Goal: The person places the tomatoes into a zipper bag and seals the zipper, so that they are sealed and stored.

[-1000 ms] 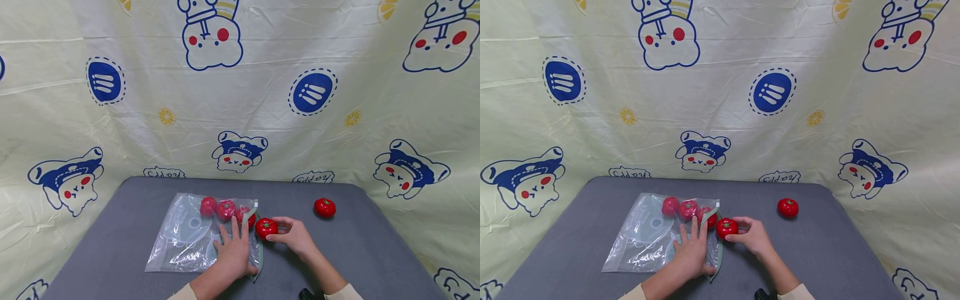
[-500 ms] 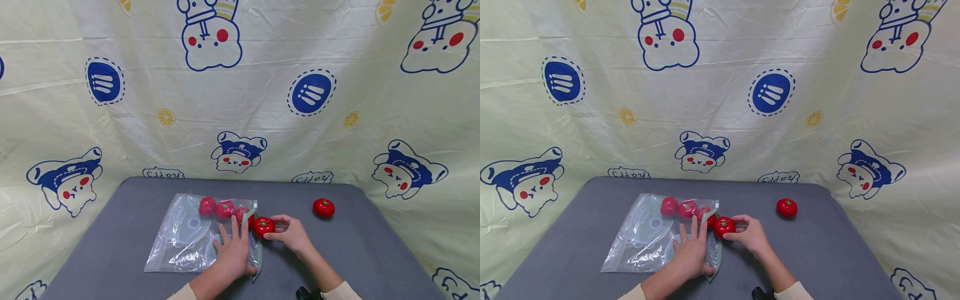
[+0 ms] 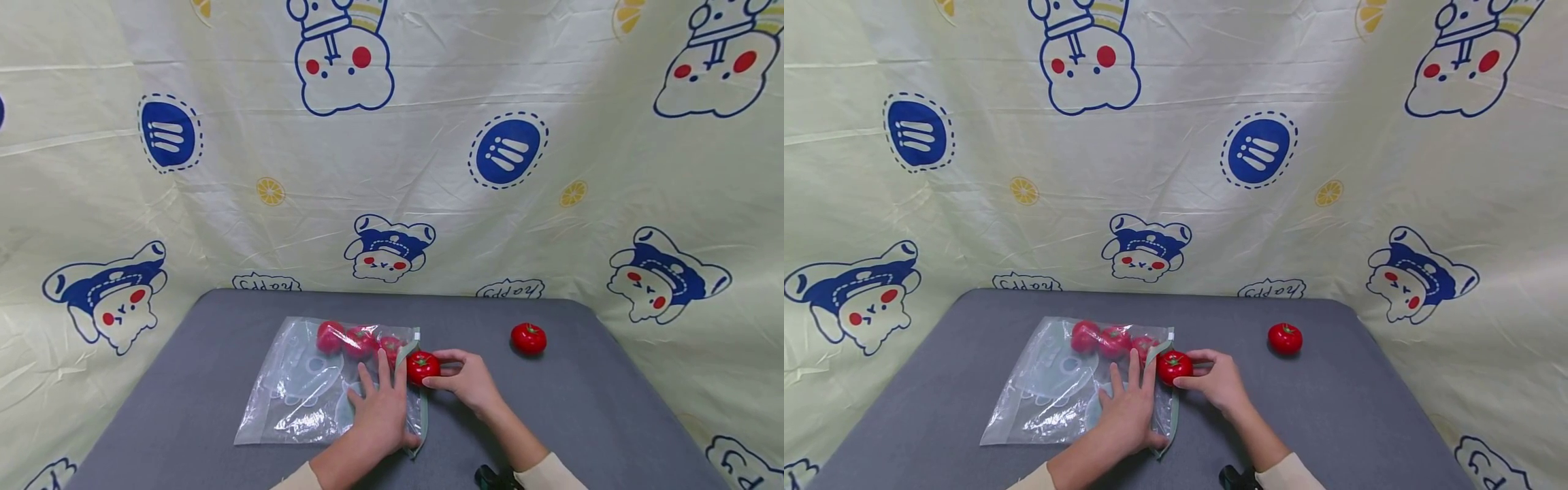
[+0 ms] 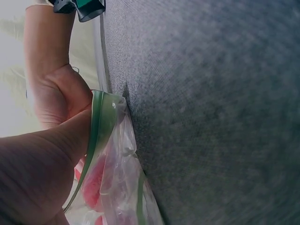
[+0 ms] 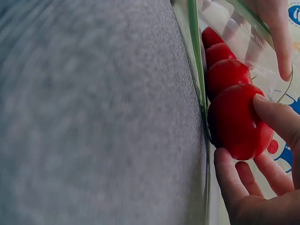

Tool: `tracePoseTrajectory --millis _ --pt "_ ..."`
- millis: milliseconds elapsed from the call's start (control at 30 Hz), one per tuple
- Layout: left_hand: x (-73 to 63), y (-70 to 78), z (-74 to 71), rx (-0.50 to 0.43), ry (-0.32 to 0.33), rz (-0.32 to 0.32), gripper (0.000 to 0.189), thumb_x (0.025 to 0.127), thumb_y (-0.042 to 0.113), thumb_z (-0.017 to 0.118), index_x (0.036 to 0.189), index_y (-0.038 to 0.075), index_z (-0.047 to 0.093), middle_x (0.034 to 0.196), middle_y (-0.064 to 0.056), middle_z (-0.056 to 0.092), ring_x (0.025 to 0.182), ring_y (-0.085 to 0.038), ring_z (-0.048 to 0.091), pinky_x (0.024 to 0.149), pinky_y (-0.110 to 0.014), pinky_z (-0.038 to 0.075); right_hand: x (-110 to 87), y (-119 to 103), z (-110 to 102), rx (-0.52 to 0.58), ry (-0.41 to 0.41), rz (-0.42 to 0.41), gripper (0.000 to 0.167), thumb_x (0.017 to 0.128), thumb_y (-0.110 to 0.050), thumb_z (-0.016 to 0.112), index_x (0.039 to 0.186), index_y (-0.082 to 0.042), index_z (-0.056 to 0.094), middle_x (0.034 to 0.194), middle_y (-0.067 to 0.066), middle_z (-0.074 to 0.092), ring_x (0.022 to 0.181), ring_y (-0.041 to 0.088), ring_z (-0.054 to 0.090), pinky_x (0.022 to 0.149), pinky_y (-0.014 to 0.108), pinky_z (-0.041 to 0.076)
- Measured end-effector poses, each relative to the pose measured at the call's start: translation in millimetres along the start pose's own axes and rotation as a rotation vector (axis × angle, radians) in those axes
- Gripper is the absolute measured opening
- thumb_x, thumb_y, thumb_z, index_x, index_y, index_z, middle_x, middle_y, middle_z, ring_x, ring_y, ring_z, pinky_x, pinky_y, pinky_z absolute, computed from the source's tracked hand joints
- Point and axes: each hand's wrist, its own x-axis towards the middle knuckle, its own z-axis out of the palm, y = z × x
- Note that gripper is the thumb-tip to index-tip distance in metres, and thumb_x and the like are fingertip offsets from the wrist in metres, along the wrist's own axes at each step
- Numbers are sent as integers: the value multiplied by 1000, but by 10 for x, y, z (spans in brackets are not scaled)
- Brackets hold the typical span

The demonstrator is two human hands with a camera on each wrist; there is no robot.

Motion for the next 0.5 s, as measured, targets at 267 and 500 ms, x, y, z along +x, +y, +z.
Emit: tracePoseTrajectory --millis 267,500 --pt "4 5 7 25 7 1 126 57 51 98 159 20 31 171 -19 12 149 -62 16 102 -85 32 42 -14 77 9 3 -16 51 75 -14 92 122 -7 73 122 14 72 97 24 74 85 41 63" --pt "13 21 9 30 -2 -10 126 57 51 98 159 22 31 171 -18 11 150 -61 14 103 -84 31 71 -22 136 15 -5 -23 47 76 -12 91 120 -7 74 120 14 74 96 25 76 86 42 62"
